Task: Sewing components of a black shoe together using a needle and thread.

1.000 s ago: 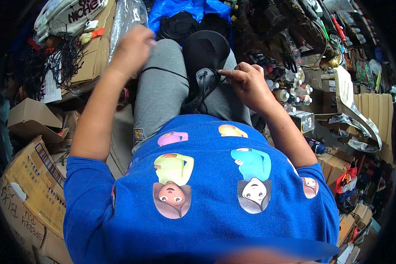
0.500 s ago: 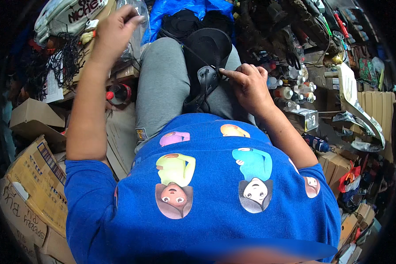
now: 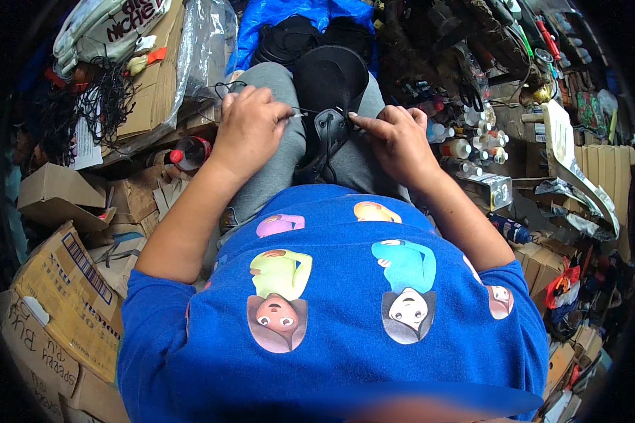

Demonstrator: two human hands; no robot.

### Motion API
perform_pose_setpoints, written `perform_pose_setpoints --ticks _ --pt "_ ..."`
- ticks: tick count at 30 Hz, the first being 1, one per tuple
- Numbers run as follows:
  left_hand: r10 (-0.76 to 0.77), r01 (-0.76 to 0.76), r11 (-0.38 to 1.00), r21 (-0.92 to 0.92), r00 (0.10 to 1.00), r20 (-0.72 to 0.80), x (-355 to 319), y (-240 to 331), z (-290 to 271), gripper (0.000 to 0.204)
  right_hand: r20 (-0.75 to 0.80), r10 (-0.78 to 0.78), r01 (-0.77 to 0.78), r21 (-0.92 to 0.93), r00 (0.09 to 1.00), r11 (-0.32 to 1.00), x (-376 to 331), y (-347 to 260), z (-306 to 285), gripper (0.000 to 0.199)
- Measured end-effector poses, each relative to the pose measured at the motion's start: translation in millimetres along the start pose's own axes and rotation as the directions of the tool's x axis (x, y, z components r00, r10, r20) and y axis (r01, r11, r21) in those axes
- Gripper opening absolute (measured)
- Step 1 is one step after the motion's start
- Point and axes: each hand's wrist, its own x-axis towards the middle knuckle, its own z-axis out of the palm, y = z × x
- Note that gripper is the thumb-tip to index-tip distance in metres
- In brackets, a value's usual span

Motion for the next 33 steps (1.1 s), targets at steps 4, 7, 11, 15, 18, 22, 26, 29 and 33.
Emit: perform_pose_setpoints --ticks 4,7,11,15,18,22,26,29,33 --pt "-0.007 0.005 0.970 -0.244 1.000 -0.006 18 -7 15 0.021 0.096 0.023 -0.046 0.248 0.995 0.968 15 24 -2 0.039" --pt "-0.010 0.061 0.888 -0.456 0.993 0.115 29 -14 24 0.022 0.176 0.031 -0.099 0.390 0.984 0.916 24 35 -2 0.040" --pt "0.035 0.026 0.920 -0.390 0.988 0.148 33 -16 29 0.025 0.231 0.061 -0.168 0.477 0.971 0.863 30 39 -1 0.035" --pt "0.081 -0.037 0.924 -0.382 0.992 0.101 33 -17 30 0.032 0.252 0.077 -0.203 0.521 0.965 0.829 31 39 0 0.033" --pt "0.040 0.027 0.938 -0.346 0.982 0.185 33 -17 30 0.026 0.262 0.077 -0.210 0.529 0.962 0.822 31 40 1 0.033" --pt "0.040 0.032 0.934 -0.356 0.980 0.195 32 -18 31 0.026 0.264 0.085 -0.224 0.557 0.961 0.800 30 42 3 0.033" --pt "0.046 0.035 0.923 -0.382 0.979 0.200 31 -17 31 0.025 0.256 0.046 -0.190 0.576 0.966 0.795 30 44 3 0.034" --pt "0.019 0.081 0.905 -0.417 0.973 0.229 31 -17 30 0.024 0.275 0.057 -0.216 0.592 0.960 0.776 31 44 3 0.036" --pt "0.014 0.095 0.894 -0.438 0.971 0.240 33 -17 29 0.025 0.270 0.055 -0.208 0.580 0.961 0.787 32 43 2 0.037"
